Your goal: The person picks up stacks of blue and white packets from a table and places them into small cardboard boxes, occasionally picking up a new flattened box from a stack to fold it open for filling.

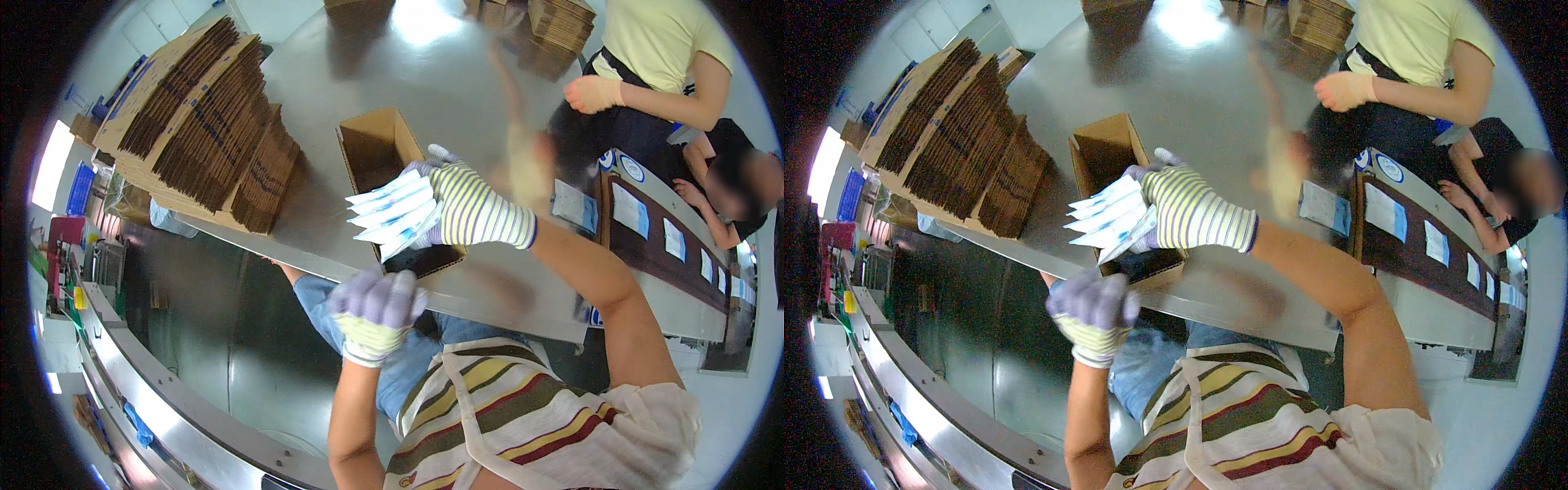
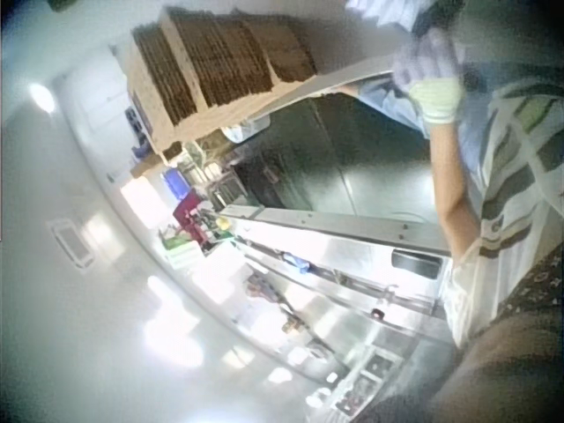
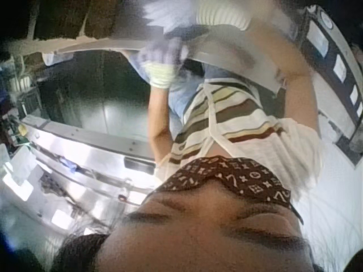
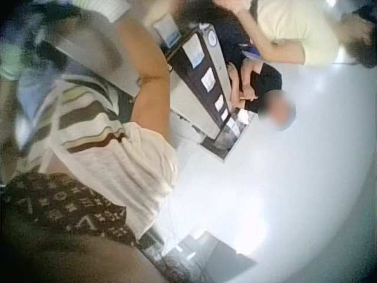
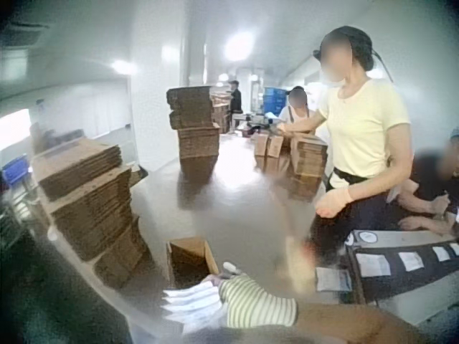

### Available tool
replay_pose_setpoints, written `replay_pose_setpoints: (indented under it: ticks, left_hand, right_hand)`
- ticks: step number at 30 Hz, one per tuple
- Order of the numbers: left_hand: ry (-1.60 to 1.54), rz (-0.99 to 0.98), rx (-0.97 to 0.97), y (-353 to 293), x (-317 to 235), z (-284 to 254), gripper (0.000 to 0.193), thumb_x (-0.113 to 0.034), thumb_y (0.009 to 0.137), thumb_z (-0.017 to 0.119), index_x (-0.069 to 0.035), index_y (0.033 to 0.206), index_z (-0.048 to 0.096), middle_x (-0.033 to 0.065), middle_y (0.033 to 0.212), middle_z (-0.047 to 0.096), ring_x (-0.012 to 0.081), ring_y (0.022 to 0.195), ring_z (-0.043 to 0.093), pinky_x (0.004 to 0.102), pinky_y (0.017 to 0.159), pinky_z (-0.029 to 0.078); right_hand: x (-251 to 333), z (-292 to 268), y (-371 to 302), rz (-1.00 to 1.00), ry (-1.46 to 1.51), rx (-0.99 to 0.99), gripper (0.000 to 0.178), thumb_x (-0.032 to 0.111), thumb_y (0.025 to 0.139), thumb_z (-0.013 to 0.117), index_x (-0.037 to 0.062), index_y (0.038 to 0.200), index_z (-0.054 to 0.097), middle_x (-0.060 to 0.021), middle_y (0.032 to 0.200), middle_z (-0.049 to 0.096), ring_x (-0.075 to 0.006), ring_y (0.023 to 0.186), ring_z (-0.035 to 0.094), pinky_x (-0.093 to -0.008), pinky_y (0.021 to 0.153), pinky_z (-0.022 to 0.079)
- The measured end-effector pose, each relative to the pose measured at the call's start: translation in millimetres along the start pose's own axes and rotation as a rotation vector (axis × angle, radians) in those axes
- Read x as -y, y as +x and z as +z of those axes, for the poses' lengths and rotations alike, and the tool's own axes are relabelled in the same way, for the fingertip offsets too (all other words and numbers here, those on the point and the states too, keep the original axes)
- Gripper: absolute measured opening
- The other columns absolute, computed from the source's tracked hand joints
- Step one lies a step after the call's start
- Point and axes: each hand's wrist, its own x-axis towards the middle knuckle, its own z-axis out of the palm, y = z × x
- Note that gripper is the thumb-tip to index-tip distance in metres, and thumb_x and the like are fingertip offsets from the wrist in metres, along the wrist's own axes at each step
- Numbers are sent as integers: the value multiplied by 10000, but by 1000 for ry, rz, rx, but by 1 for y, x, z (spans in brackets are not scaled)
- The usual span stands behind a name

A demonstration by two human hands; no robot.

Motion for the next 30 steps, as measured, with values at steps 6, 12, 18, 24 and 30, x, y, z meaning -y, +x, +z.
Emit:
replay_pose_setpoints:
  ticks: [6, 12, 18, 24, 30]
  left_hand:
    - [-336, -278, 371, 106, 48, 26, 210, -158, 872, 516, 8, 960, 608, 210, 938, 628, 356, 868, 605, 384, 798, 477]
    - [-191, -61, 1339, 128, 64, 77, 281, -215, 869, 469, -21, 964, 648, 222, 933, 640, 387, 932, 591, 432, 814, 470]
    - [-6, 37, 1803, 92, 61, 141, 338, -288, 815, 533, -106, 1065, 669, 150, 1119, 627, 328, 1040, 590, 385, 858, 475]
    - [-147, -22, 1825, 96, 67, 83, 490, -526, 796, 575, -175, 1134, 626, 157, 1102, 632, 339, 1037, 586, 390, 880, 462]
    - [-253, -25, 1173, 89, 41, 43, 278, -264, 816, 550, -14, 898, 639, 217, 862, 645, 366, 842, 624, 427, 738, 502]
  right_hand:
    - [42, -41, 9, -8, -410, 355, 842, 526, 614, 723, 0, 1236, 510, -192, 1204, 563, -297, 1217, 455, -476, 1115, 188]
    - [69, -60, -20, 20, -84, 250, 891, 652, 602, 711, 6, 1189, 534, -231, 1265, 493, -364, 1254, 400, -499, 1109, 190]
    - [84, -37, -62, -136, -389, 243, 520, 463, 779, 592, 33, 1072, 606, -142, 1169, 578, -298, 1253, 414, -559, 1087, 206]
    - [76, 0, -54, -221, -338, -54, 196, 233, 776, 592, 88, 897, 645, -110, 1144, 579, -271, 1231, 439, -573, 1066, 265]
    - [67, -19, -58, -213, -252, -377, 349, 332, 762, 630, 52, 964, 581, -142, 1145, 532, -336, 1163, 452, -505, 1024, 342]
